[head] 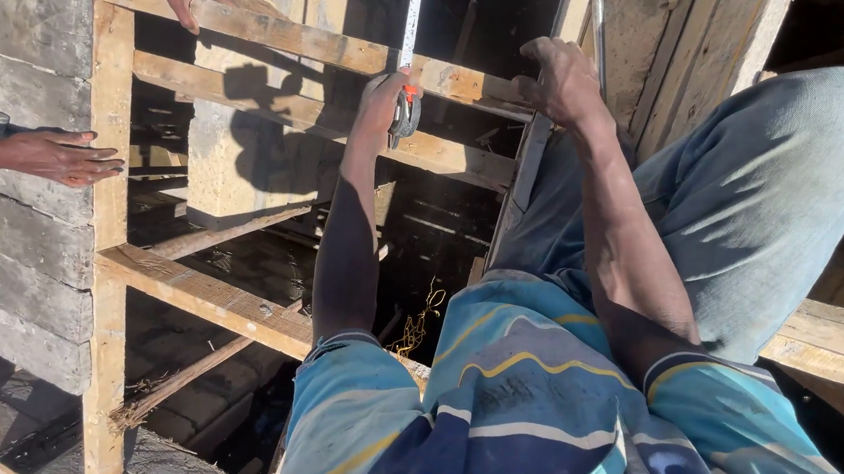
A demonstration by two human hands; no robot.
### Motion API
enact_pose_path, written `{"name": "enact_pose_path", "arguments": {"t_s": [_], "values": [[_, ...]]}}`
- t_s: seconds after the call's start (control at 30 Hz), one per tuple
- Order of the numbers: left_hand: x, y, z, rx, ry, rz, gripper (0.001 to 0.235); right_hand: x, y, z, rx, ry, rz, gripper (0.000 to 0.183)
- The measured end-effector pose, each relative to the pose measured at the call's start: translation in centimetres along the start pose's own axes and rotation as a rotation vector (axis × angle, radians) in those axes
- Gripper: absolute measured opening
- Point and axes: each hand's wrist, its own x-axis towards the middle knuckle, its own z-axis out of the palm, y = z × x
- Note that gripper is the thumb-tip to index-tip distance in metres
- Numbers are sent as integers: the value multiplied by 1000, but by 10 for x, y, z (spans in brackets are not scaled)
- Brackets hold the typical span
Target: The person works on a wooden floor structure, using a hammer to drive nails into wooden planks. They also use a tape measure to measure the distance between planks and mark the wood with a pencil. Another person is visible nearby assisting with the construction.
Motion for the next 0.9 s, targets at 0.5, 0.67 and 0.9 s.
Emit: {"name": "enact_pose_path", "arguments": {"t_s": [0.5,0.67,0.9], "values": [[21,-63,-10,34,-82,157,45,22,138,127,-369,-130,-244,82],[27,-68,-10,37,-100,161,47,13,145,134,-131,-115,-212,91],[29,-70,-11,30,-83,169,45,6,141,132,-140,86,-400,85]]}}
